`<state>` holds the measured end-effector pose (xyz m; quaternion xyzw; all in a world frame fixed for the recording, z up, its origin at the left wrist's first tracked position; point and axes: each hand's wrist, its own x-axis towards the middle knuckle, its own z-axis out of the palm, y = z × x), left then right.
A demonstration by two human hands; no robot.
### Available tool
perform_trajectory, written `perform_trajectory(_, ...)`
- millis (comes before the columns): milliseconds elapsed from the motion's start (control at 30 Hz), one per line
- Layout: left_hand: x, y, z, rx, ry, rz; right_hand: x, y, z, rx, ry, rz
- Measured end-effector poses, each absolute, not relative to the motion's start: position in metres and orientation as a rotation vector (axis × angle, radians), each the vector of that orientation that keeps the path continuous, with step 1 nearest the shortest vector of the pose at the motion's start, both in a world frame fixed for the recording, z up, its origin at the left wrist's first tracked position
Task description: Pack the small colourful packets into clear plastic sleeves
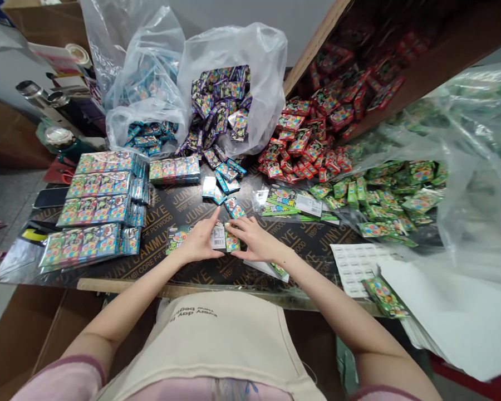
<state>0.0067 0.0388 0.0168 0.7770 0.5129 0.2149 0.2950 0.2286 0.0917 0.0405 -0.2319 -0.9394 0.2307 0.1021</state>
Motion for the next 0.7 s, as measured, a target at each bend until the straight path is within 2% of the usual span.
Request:
perform_trajectory(100, 0.008, 0.04, 0.021, 2.018, 1.345, 0.635, 0.227, 0.091, 0.03, -0.605, -2.481, 0.921)
perform_trajectory(167, 0.01, 0.043, 0.025, 1.896, 1.524, 0.824, 0.216, 0.084, 0.025, -0.828, -2.105, 0.949)
perform_trajectory(267, 0.015, 0.048, 0.03, 1.477, 1.763, 1.202, 0.185, 0.07, 0.024, -1.175, -1.443, 1.07)
perform_trajectory(367, 0.025, 0.046, 0.03, 0.906, 1.535, 1.412, 0.153, 0.061, 0.029, -1.19, -0.917, 1.392)
perform_trajectory(500, 0.037, 0.031, 0.026, 0.356, 1.185, 1.446, 0.138, 0.061, 0.035, -1.167, -0.573, 1.516)
perform_trajectory(700, 0.025, 0.032, 0.027, 0.162, 1.166, 1.308, 0.152, 0.057, 0.038, -1.112, -0.479, 1.632)
